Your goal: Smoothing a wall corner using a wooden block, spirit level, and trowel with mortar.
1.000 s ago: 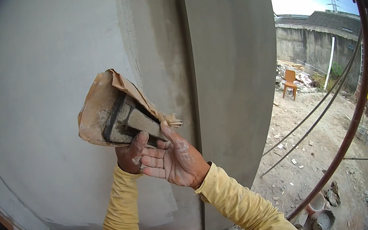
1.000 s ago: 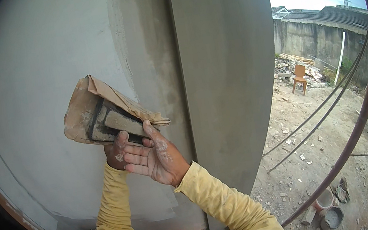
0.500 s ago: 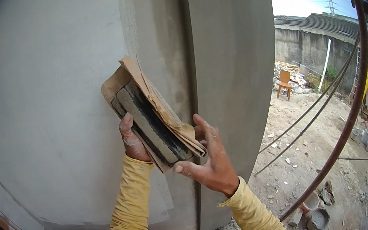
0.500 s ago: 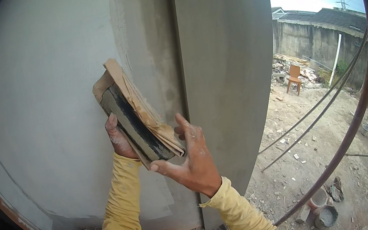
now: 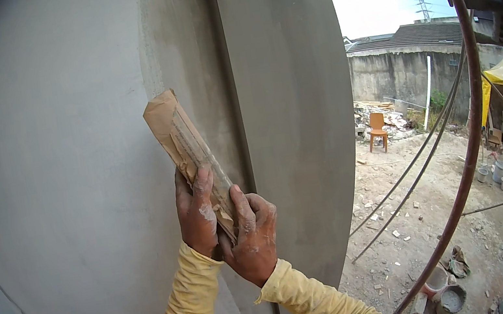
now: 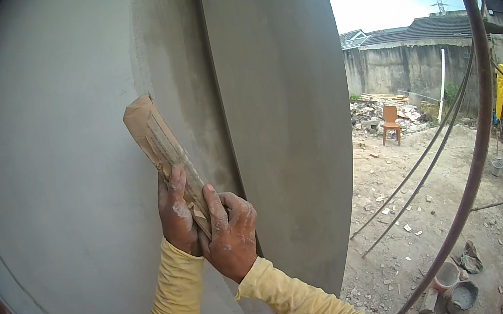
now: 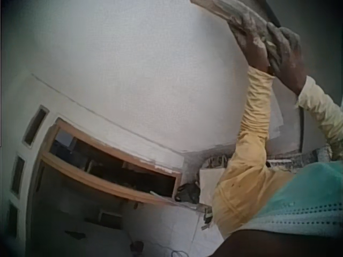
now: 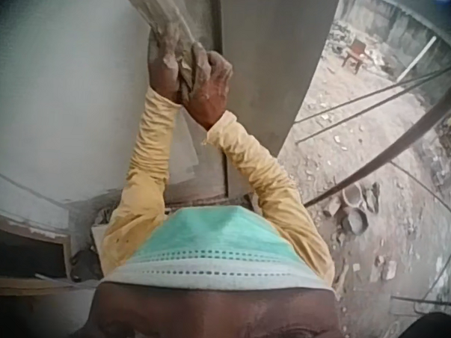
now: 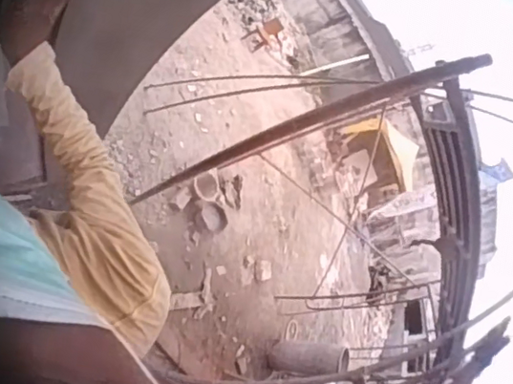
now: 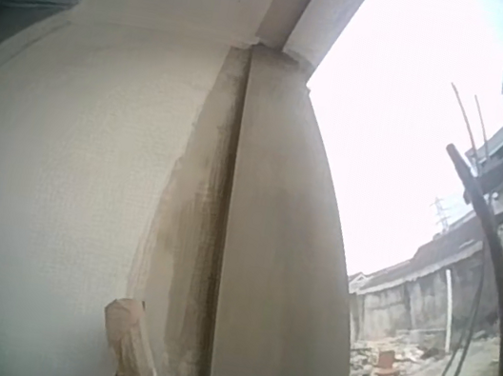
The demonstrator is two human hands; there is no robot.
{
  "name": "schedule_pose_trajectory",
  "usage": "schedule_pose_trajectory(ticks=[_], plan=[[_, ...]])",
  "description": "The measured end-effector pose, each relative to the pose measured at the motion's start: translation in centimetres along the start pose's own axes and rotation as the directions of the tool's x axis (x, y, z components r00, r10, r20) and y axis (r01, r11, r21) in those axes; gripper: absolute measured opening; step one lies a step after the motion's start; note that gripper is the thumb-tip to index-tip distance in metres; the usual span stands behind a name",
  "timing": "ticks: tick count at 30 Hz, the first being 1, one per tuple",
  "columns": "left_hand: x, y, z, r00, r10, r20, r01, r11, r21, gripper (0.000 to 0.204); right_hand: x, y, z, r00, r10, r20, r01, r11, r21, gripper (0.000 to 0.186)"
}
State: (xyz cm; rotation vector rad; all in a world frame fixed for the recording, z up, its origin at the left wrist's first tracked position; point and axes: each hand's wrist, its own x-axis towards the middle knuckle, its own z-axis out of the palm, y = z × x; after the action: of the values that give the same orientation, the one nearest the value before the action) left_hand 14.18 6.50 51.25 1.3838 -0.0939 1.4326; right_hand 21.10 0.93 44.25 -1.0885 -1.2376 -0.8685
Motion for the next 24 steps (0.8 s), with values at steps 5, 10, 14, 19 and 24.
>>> schedule_pose_trajectory(ticks=[5, 10, 14, 19, 24], plan=[[8.8, 1.9, 1.2, 0.953, 0.28, 0.112, -0.274, 0.959, -0.068, 0.061, 1.6, -1.0, -3.7, 1.0, 0.022, 0.022, -0.024, 0.994, 0.102, 0.077], [19.8, 5.0, 3.3, 0.963, 0.187, 0.197, -0.172, 0.981, -0.088, 0.059, -0.9, 1.5, -5.7, 0.99, 0.136, -0.025, -0.129, 0.975, 0.182, 0.054], [22.4, 5.0, 5.3, 0.953, 0.14, 0.27, -0.107, 0.985, -0.132, 0.055, -4.6, 5.6, -8.2, 0.943, 0.32, 0.095, -0.326, 0.944, 0.052, 0.035], [22.7, 4.2, 6.8, 0.958, 0.141, 0.251, -0.143, 0.99, -0.011, 0.051, -11.4, 10.7, -11.9, 0.84, 0.522, 0.146, -0.512, 0.853, -0.104, 0.03], [23.5, 4.7, 8.0, 0.959, 0.178, 0.221, -0.199, 0.977, 0.079, 0.05, -18.2, 14.7, -16.3, 0.755, 0.634, 0.167, -0.593, 0.769, -0.24, 0.029]])
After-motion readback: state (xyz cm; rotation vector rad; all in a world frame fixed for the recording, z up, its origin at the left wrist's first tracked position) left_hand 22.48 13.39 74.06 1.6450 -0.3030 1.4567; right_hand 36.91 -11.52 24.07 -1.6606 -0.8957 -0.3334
